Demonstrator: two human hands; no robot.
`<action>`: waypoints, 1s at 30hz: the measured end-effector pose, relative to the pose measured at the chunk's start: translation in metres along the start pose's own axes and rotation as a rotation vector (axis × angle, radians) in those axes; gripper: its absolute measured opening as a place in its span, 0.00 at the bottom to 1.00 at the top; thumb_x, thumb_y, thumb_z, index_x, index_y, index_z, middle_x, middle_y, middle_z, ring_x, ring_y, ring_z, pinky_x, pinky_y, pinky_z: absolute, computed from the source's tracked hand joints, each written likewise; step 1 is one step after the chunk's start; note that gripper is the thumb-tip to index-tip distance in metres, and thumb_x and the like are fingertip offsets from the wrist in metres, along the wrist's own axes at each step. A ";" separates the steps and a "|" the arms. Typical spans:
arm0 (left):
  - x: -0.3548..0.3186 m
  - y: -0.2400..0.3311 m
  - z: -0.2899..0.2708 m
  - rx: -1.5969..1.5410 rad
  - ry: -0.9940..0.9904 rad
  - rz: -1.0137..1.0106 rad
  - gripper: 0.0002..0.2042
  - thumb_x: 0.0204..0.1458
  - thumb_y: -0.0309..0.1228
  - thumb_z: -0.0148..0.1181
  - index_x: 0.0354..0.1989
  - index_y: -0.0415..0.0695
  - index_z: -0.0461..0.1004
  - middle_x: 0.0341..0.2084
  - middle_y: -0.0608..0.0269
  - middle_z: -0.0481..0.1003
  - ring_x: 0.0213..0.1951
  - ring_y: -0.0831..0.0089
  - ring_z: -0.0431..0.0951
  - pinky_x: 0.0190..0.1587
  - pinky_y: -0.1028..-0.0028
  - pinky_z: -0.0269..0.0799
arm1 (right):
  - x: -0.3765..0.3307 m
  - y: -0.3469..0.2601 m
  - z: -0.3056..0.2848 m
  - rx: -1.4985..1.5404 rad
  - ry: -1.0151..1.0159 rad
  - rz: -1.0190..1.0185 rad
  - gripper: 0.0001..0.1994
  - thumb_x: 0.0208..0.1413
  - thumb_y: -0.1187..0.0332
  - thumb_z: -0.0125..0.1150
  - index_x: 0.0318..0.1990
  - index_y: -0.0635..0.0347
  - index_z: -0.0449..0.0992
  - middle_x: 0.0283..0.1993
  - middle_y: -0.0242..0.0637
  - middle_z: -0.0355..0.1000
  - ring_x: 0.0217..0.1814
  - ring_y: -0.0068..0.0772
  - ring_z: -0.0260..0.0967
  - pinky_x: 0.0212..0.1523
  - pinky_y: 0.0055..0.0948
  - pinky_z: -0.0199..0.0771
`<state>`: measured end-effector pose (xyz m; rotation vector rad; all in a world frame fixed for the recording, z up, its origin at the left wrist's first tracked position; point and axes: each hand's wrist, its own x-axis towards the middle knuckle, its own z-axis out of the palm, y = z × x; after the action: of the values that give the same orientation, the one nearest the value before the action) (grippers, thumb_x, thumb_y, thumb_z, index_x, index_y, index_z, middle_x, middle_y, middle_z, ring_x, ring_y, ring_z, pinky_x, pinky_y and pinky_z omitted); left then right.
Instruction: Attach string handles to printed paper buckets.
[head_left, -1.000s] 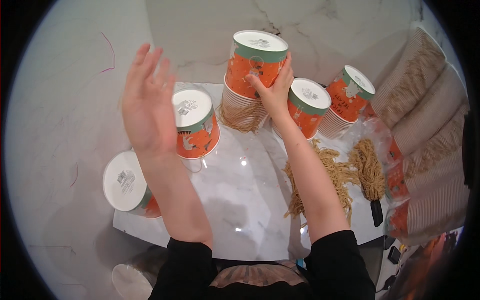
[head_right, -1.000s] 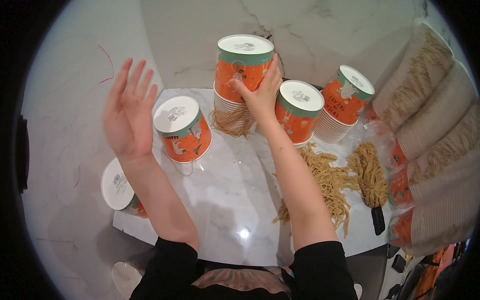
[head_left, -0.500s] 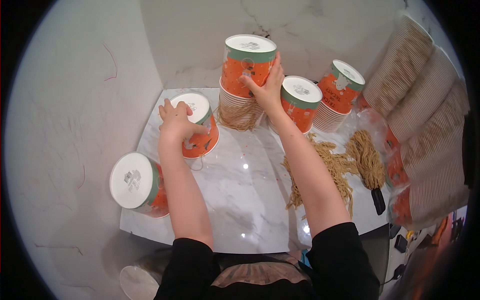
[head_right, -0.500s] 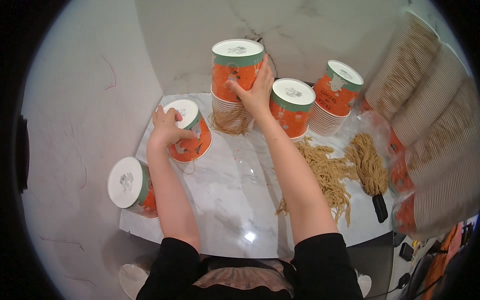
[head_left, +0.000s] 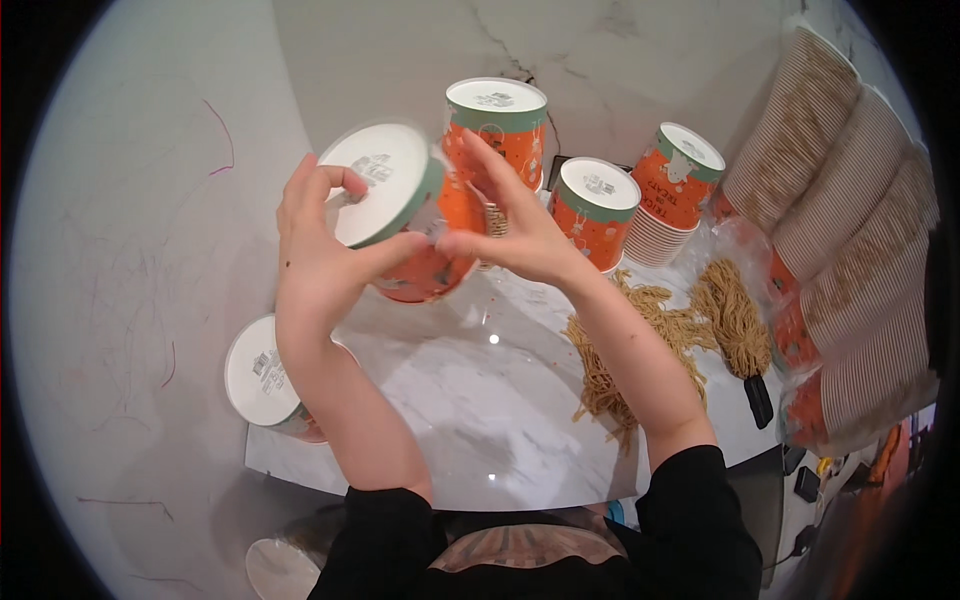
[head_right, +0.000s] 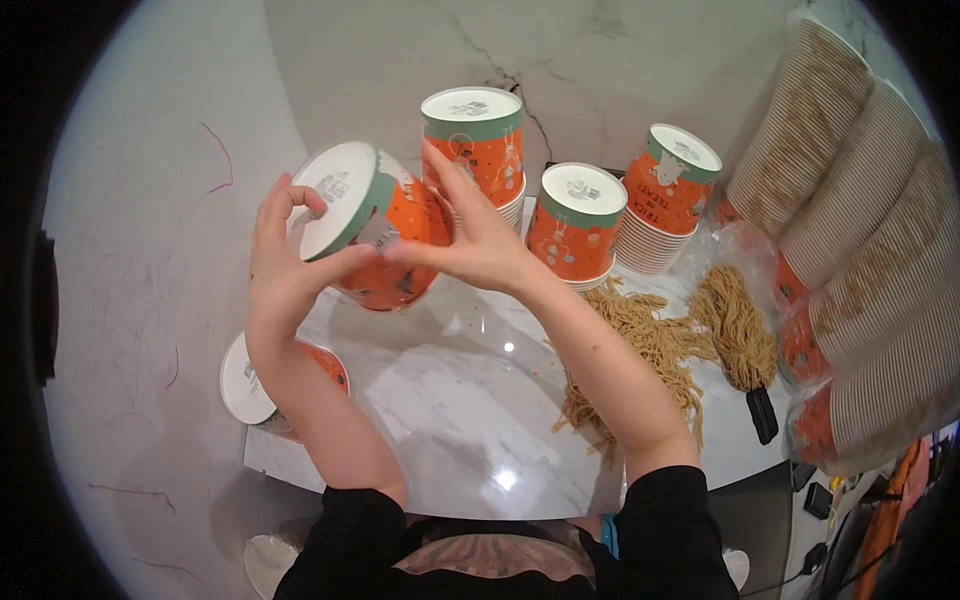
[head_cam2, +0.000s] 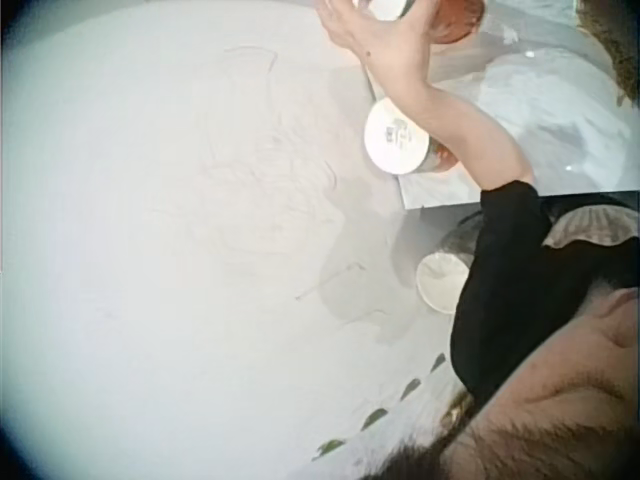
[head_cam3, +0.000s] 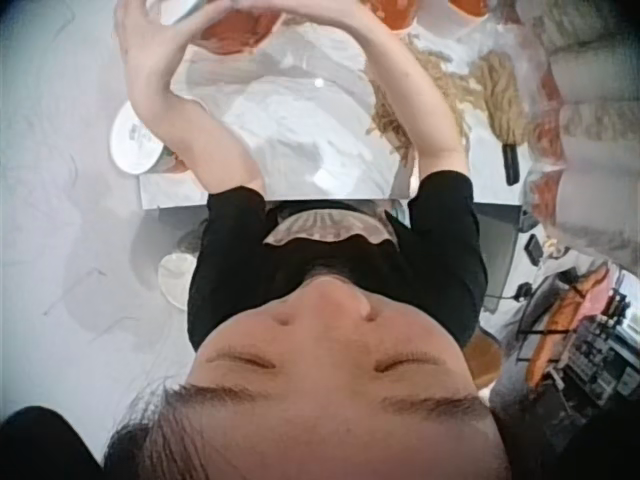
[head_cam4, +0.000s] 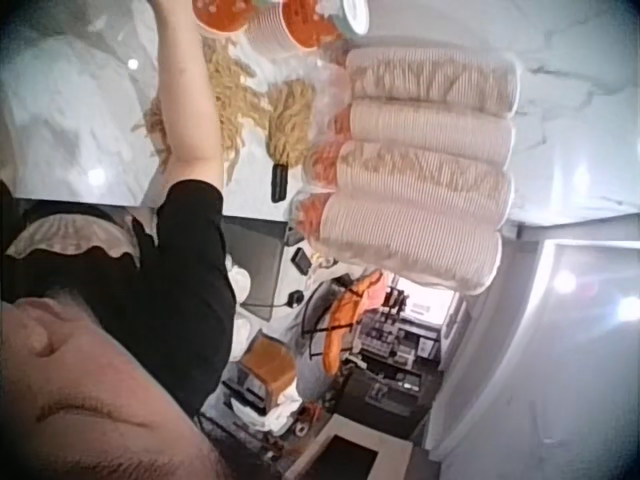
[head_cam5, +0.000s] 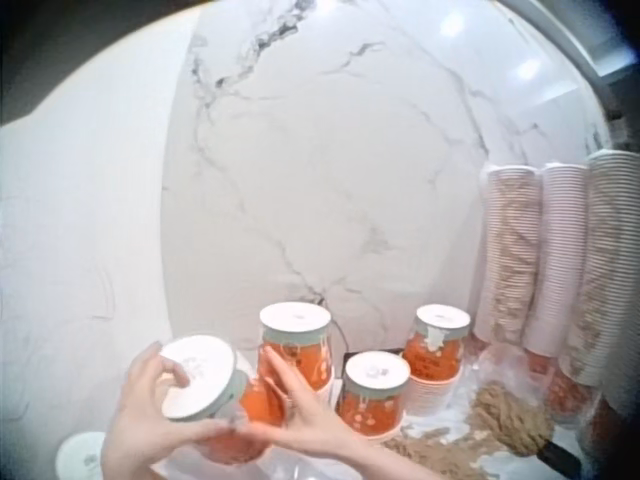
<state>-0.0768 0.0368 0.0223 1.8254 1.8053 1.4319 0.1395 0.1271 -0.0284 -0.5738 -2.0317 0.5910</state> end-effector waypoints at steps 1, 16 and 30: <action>-0.002 0.003 -0.001 -0.047 -0.008 0.072 0.31 0.34 0.36 0.80 0.48 0.48 0.68 0.69 0.47 0.57 0.74 0.48 0.48 0.66 0.52 0.61 | 0.006 -0.009 0.003 0.081 -0.058 0.056 0.60 0.44 0.52 0.80 0.77 0.62 0.42 0.73 0.58 0.53 0.78 0.50 0.51 0.74 0.46 0.56; 0.046 -0.065 0.071 -1.208 0.154 -0.151 0.35 0.68 0.56 0.42 0.75 0.47 0.49 0.71 0.52 0.58 0.71 0.66 0.57 0.71 0.59 0.47 | 0.103 -0.056 -0.057 0.140 -0.003 -0.128 0.48 0.36 0.66 0.85 0.68 0.56 0.63 0.61 0.34 0.71 0.66 0.32 0.66 0.71 0.38 0.61; 0.089 -0.052 0.127 -1.807 0.105 -0.240 0.12 0.64 0.24 0.56 0.55 0.40 0.71 0.45 0.62 0.74 0.54 0.70 0.75 0.65 0.59 0.70 | 0.130 0.031 -0.115 0.193 0.180 0.097 0.56 0.39 0.65 0.85 0.74 0.62 0.51 0.67 0.45 0.65 0.69 0.36 0.65 0.69 0.38 0.67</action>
<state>-0.0385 0.1839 -0.0369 0.5011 0.1479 1.8616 0.1827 0.2503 0.0904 -0.5900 -1.7632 0.7572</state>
